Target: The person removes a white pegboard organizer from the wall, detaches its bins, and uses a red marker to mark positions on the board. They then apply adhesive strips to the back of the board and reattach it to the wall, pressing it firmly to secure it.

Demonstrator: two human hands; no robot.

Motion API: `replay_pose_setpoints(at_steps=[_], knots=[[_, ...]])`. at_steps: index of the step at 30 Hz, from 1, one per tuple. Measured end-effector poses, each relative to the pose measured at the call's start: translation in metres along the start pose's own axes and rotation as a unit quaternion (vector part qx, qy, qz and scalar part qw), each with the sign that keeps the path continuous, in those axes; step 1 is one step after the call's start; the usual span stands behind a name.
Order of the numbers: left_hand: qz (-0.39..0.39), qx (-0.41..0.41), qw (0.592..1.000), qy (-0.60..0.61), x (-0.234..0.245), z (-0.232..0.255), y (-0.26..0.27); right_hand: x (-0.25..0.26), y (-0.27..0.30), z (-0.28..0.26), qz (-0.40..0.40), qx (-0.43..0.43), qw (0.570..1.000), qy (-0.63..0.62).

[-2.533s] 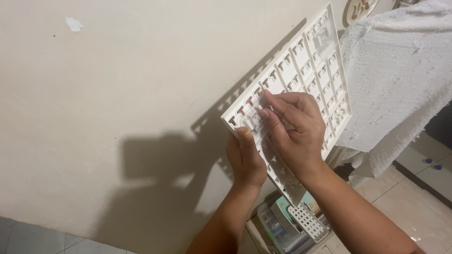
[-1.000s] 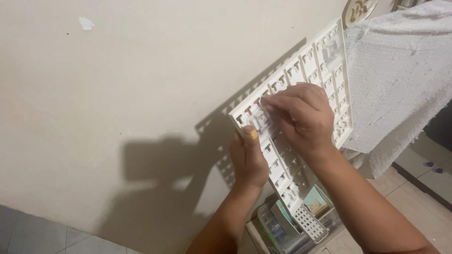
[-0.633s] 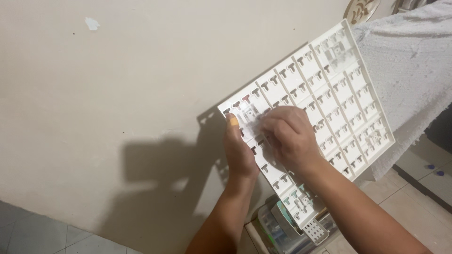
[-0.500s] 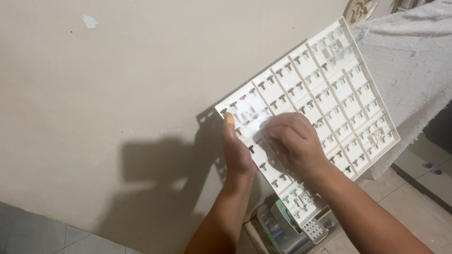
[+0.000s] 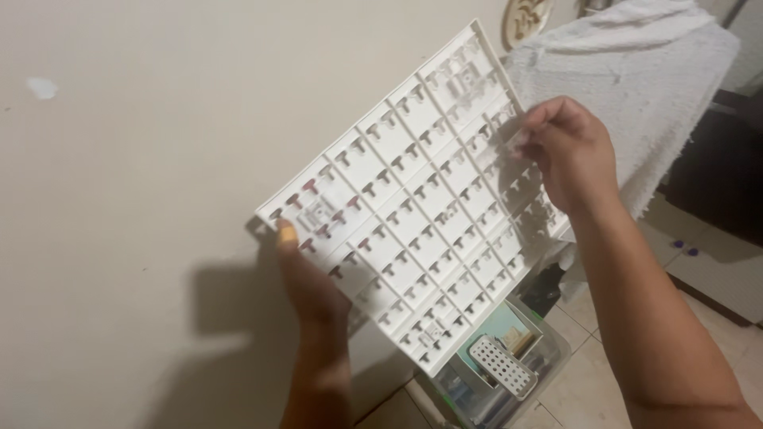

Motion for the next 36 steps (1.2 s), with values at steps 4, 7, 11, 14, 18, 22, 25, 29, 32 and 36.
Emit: replay_pose_setpoints(at_steps=[4,7,11,14,18,22,25,29,32,36], knots=[[-0.021,-0.032,0.999,-0.022,0.001,0.005,0.007,-0.005,-0.021,-0.025,-0.052,0.118,0.990,-0.057],[-0.023,-0.026,0.999,-0.018,0.009,-0.002,0.011,-0.024,-0.019,-0.051,-0.075,0.222,0.969,0.082],[-0.034,-0.029,0.999,-0.015,0.014,-0.002,0.014,-0.056,-0.003,-0.080,-0.030,0.300,0.883,0.361],[-0.024,-0.017,1.000,-0.007,0.016,0.000,0.015,-0.074,0.002,-0.089,-0.027,0.306,0.844,0.439],[-0.037,-0.024,0.999,-0.005,0.009,0.009,0.018,-0.079,0.001,-0.087,-0.018,0.278,0.839,0.466],[-0.043,-0.012,0.999,-0.007,0.007,0.008,0.016,-0.109,0.017,-0.088,-0.144,0.377,0.780,0.479],[-0.049,-0.017,0.998,-0.022,0.011,0.007,0.012,-0.117,0.016,-0.086,-0.221,0.370,0.738,0.519],[-0.036,-0.023,0.998,-0.051,0.022,0.007,0.005,-0.116,0.010,-0.090,-0.260,0.330,0.717,0.556],[-0.074,-0.057,0.995,-0.030,0.017,0.013,0.003,-0.119,0.011,-0.092,-0.263,0.335,0.701,0.572],[-0.072,-0.044,0.996,-0.009,0.017,0.009,0.002,-0.122,0.018,-0.095,-0.263,0.385,0.658,0.591]])
Point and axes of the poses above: each hand's wrist, its own y-axis away from the middle knuckle, its own x-axis out of the back of the hand, z = x × y, the point moved 10 cm from there along -y, towards the middle knuckle, and after that the axes turned 11 degrees about -y, right-handed, at the moved point
